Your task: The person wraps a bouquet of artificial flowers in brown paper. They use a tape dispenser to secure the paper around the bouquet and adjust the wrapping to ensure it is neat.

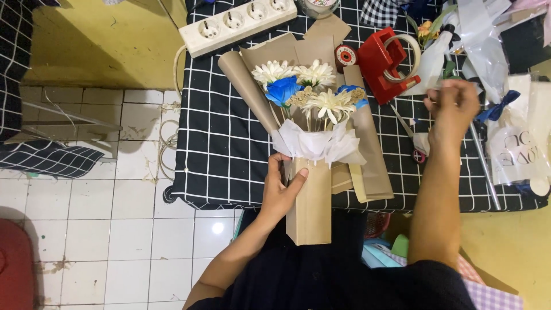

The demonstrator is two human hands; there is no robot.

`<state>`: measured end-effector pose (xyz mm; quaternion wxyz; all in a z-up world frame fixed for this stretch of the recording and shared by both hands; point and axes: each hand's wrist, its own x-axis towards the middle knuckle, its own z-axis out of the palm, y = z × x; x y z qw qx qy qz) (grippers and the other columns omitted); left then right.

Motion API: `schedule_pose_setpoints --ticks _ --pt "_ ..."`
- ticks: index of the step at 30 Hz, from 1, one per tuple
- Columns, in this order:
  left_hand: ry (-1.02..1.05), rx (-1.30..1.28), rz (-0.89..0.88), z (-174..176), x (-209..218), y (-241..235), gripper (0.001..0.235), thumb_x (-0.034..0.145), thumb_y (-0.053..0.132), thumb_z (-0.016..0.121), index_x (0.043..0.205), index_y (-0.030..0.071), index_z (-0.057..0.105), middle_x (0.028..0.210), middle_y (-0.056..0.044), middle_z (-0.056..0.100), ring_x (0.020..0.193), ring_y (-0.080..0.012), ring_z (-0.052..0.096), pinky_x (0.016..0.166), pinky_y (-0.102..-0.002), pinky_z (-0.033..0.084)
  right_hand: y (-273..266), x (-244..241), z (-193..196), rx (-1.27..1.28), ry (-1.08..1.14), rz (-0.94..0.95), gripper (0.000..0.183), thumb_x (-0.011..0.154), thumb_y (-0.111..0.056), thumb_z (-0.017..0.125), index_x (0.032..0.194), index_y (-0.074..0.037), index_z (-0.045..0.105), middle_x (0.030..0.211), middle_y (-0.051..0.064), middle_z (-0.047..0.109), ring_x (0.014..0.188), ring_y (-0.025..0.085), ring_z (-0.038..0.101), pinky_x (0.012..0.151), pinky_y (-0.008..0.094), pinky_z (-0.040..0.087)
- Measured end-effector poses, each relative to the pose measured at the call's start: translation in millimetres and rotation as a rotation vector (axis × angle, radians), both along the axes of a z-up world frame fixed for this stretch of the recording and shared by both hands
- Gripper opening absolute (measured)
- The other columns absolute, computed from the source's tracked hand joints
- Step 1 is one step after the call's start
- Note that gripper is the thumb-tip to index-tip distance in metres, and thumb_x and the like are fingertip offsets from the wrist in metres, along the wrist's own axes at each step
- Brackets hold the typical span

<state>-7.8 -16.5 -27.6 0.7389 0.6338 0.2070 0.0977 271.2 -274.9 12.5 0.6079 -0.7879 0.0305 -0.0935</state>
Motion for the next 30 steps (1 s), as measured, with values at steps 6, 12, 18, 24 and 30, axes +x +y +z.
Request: schedule_pose_setpoints --ticks 6,12,18,24,30 --pt "-0.064 -0.084 0.025 -7 1 -3 0.042 0.094 0.021 0.075 0.118 0.004 0.045 0.102 -0.018 0.057 0.103 -0.0301 0.057 0.090 -0.046 0.047 90 -124 93 0.036 0.063 0.779 0.022 0.093 -0.008 0.067 0.114 -0.003 0.068 0.109 0.018 0.069 0.087 0.029 0.075 0.075 0.041 0.064" --pt "-0.081 -0.047 0.014 -20 2 -4 0.043 0.091 0.019 0.073 0.121 0.005 0.045 0.107 -0.018 0.057 0.112 -0.0326 0.057 0.094 -0.050 0.047 171 -168 113 -0.769 -0.139 1.306 0.054 0.094 -0.004 0.059 0.148 -0.008 0.054 0.096 0.028 0.077 0.088 0.050 0.072 0.080 0.065 0.056" --pt "-0.098 -0.041 0.021 -30 3 -7 0.051 0.087 0.018 0.078 0.123 0.002 0.045 0.110 -0.023 0.059 0.115 -0.0391 0.057 0.095 -0.054 0.046 201 -176 78 -1.256 -0.031 1.181 0.081 0.094 -0.014 0.048 0.166 -0.012 0.010 0.087 0.023 0.073 0.080 0.045 0.074 0.072 0.060 0.060" --pt "-0.131 -0.036 0.024 -60 0 -14 0.063 0.085 0.014 0.080 0.132 0.001 0.042 0.122 -0.028 0.058 0.121 -0.0408 0.054 0.101 -0.056 0.044 205 -192 35 -1.451 -0.614 0.846 0.087 0.087 -0.021 0.066 0.162 0.001 0.028 0.063 0.011 0.071 0.052 0.025 0.070 0.054 0.040 0.058" --pt "-0.125 -0.021 0.016 -64 -1 -12 0.069 0.081 0.015 0.082 0.132 0.003 0.037 0.122 -0.024 0.057 0.119 -0.0413 0.056 0.100 -0.057 0.045 215 -200 15 -1.517 -0.654 0.708 0.086 0.086 -0.030 0.066 0.160 -0.001 0.033 0.057 0.010 0.067 0.047 0.025 0.068 0.047 0.039 0.052"
